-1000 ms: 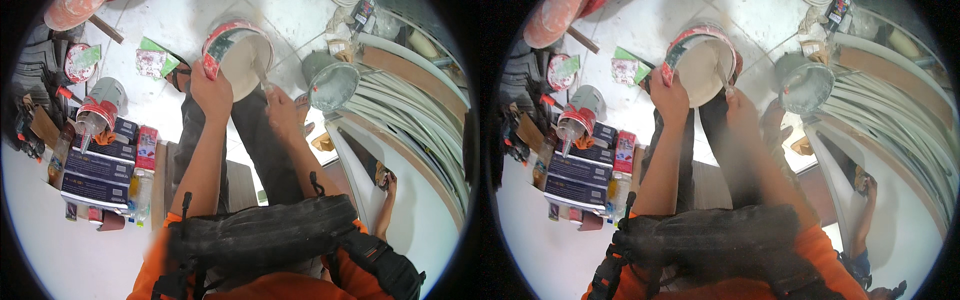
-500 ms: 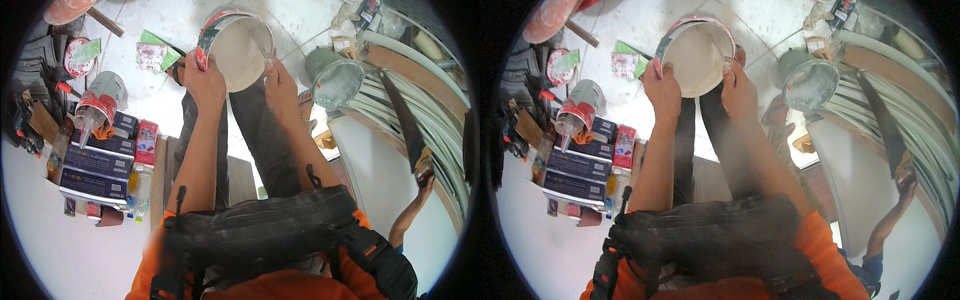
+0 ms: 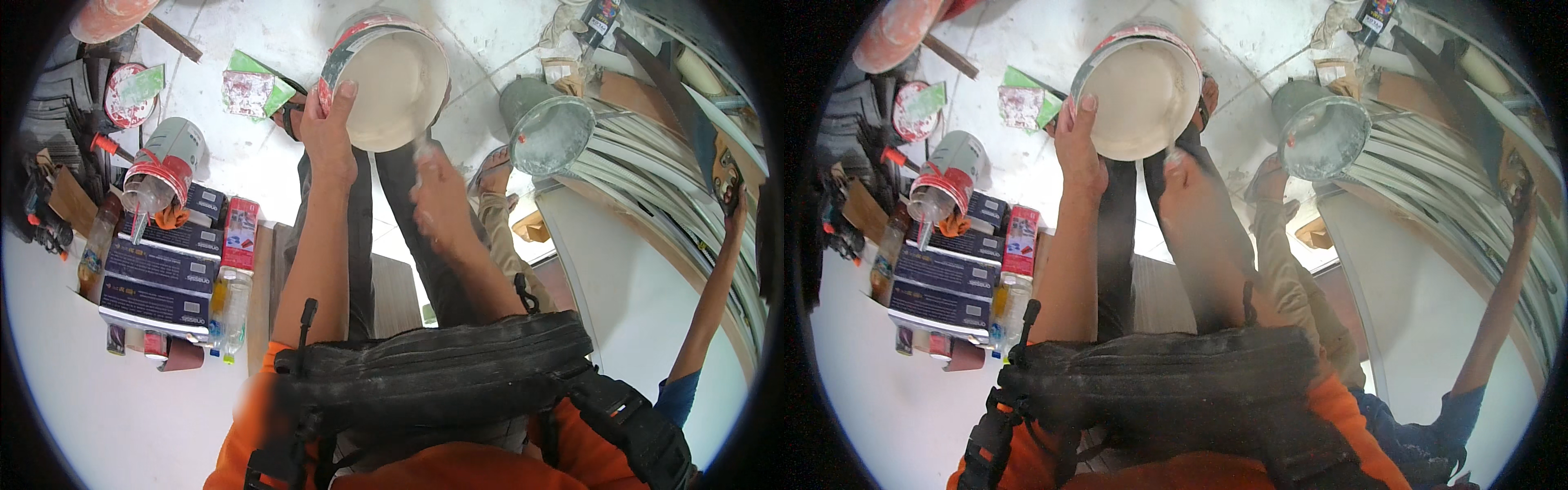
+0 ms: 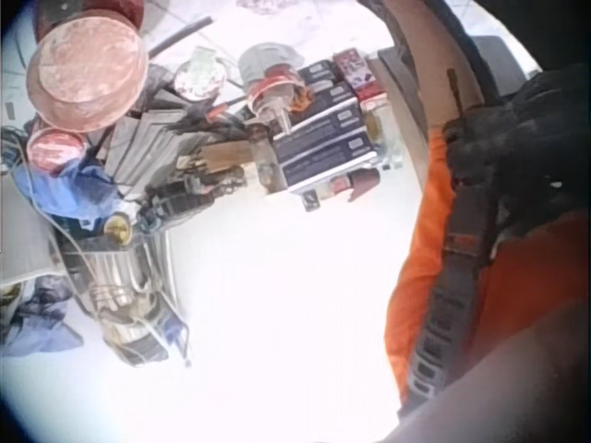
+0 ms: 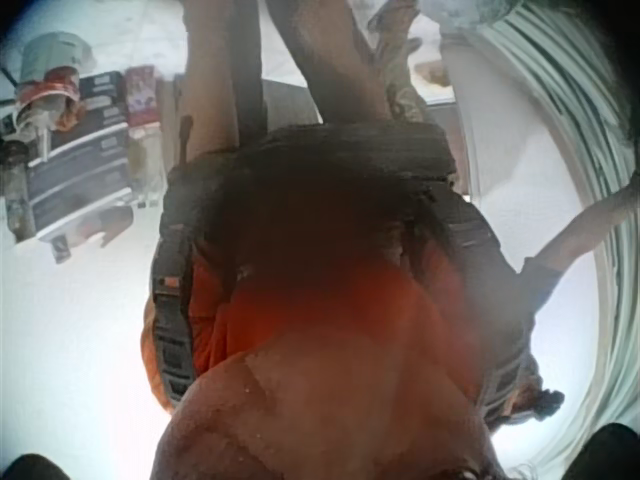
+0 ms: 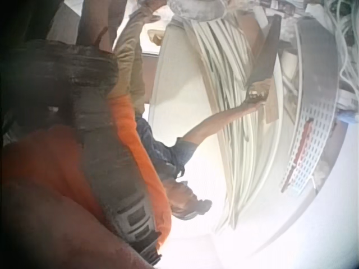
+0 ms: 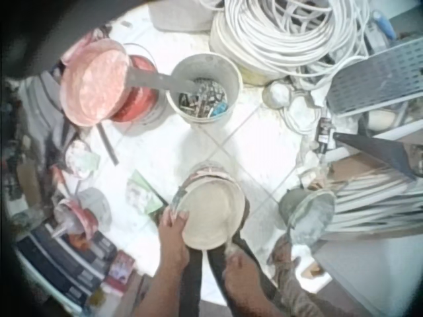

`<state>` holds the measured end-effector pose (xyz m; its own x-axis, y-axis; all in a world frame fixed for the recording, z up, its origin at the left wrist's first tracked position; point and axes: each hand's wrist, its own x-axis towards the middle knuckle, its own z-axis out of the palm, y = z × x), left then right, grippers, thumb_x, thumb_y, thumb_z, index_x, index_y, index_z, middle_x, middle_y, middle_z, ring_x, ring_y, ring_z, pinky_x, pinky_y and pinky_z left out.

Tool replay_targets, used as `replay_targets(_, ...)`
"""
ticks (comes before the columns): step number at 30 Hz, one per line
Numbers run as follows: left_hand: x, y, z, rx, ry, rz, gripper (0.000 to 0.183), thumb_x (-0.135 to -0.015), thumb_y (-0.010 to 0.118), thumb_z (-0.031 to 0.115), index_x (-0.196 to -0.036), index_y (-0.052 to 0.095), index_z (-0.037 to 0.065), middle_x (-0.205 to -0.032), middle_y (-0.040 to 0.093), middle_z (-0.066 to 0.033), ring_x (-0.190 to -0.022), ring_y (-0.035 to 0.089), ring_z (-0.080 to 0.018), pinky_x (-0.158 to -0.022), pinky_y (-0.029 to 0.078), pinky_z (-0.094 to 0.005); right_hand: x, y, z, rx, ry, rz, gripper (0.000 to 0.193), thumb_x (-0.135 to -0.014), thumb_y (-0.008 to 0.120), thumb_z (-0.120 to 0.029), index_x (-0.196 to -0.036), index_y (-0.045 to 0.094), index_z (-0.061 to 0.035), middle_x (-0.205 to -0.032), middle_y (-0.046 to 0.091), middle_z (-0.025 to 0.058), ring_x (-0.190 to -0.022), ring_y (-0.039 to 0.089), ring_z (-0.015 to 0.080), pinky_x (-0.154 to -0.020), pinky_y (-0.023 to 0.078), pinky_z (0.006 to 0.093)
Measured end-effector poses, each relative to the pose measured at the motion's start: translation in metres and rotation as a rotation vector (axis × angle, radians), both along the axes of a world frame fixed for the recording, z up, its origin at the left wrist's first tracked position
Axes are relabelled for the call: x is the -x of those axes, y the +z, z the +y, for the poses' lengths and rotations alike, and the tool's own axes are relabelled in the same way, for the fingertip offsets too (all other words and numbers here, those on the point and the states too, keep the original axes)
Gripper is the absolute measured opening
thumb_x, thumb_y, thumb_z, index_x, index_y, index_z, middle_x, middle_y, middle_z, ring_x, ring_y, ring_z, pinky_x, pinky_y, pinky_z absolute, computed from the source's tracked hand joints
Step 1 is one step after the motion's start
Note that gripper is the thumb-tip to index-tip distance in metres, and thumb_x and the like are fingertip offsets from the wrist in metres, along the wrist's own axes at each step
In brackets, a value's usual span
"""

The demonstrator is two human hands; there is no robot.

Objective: The person scoops white powder from a bag into a bucket, then uses a trowel to mix the contents. They transfer some mixture between buckets and continue stirring.

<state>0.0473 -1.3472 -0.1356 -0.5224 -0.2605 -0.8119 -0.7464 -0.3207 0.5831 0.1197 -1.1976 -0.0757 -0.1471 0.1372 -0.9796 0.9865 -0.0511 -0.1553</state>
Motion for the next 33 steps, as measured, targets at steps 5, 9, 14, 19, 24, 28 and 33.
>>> replay_targets(5,-0.005,-0.004,-0.004,0.009,-0.012,-0.009,0.053,-0.096,0.073,0.028,-0.138,0.055,0.0,-0.13,0.062,-0.0093,-0.119,0.059,-0.0192,-0.101,0.049,-0.0333,0.039,0.046,-0.012,0.14,-0.25,-0.352,0.037,-0.105,0.052,-0.037,-0.137,0.054,-0.0174,-0.07,0.054,0.0015,-0.04,0.038,0.0084,-0.033,0.027,0.0239)
replay_targets(9,-0.008,-0.013,-0.01,-0.059,0.089,0.002,0.048,-0.093,0.078,0.027,-0.131,0.062,0.003,-0.118,0.065,-0.0031,-0.107,0.059,-0.0125,-0.097,0.048,-0.0304,0.057,0.047,-0.013,0.352,-0.261,-0.372,0.037,-0.105,0.054,-0.037,-0.136,0.056,-0.0164,-0.069,0.054,0.0014,-0.039,0.038,0.0081,-0.033,0.026,0.0231)
replay_targets(14,-0.008,-0.011,-0.021,-0.193,0.032,-0.028,0.048,-0.099,0.07,0.032,-0.136,0.059,0.003,-0.126,0.065,-0.0049,-0.117,0.06,-0.0154,-0.101,0.048,-0.0329,0.049,0.038,-0.011,0.12,-0.167,-0.078,0.038,-0.106,0.053,-0.036,-0.136,0.059,-0.0134,-0.069,0.053,0.0001,-0.043,0.04,0.0061,-0.036,0.028,0.0222)
replay_targets(19,-0.002,-0.006,-0.029,-0.243,0.065,-0.015,0.057,-0.104,0.055,0.048,-0.137,0.054,0.002,-0.134,0.062,-0.0132,-0.127,0.059,-0.025,-0.107,0.049,-0.0419,0.071,0.027,0.003,0.265,0.037,0.184,0.047,-0.107,0.053,-0.037,-0.143,0.057,-0.0072,-0.07,0.052,-0.0025,-0.054,0.046,0.0047,-0.045,0.034,0.0203)
replay_targets(24,-0.001,-0.014,-0.035,-0.263,0.109,-0.043,0.06,-0.104,0.056,0.048,-0.141,0.052,0.001,-0.136,0.062,-0.0138,-0.13,0.056,-0.026,-0.111,0.045,-0.0415,0.046,0.006,0.004,0.26,0.394,0.131,0.042,-0.106,0.055,-0.034,-0.138,0.063,-0.0075,-0.078,0.062,0.0038,-0.069,0.058,0.0113,-0.064,0.047,0.027)
replay_targets(28,0.005,-0.01,-0.034,-0.201,0.075,0.009,0.051,-0.1,0.067,0.031,-0.138,0.057,-0.001,-0.127,0.065,-0.0096,-0.116,0.062,-0.0181,-0.102,0.049,-0.0336,0.035,0.015,0.025,0.064,0.692,0.238,0.041,-0.105,0.057,-0.035,-0.136,0.065,-0.0088,-0.094,0.073,0.0146,-0.086,0.069,0.0218,-0.082,0.053,0.0348)
replay_targets(33,0.008,-0.005,-0.025,-0.056,0.001,-0.009,0.045,-0.095,0.075,0.021,-0.133,0.063,-0.001,-0.12,0.068,-0.0057,-0.108,0.062,-0.014,-0.097,0.048,-0.0292,0.056,0.032,0.018,0.091,0.832,0.202,0.035,-0.104,0.057,-0.031,-0.133,0.068,-0.0138,-0.108,0.075,0.0178,-0.1,0.071,0.0323,-0.09,0.053,0.0402)
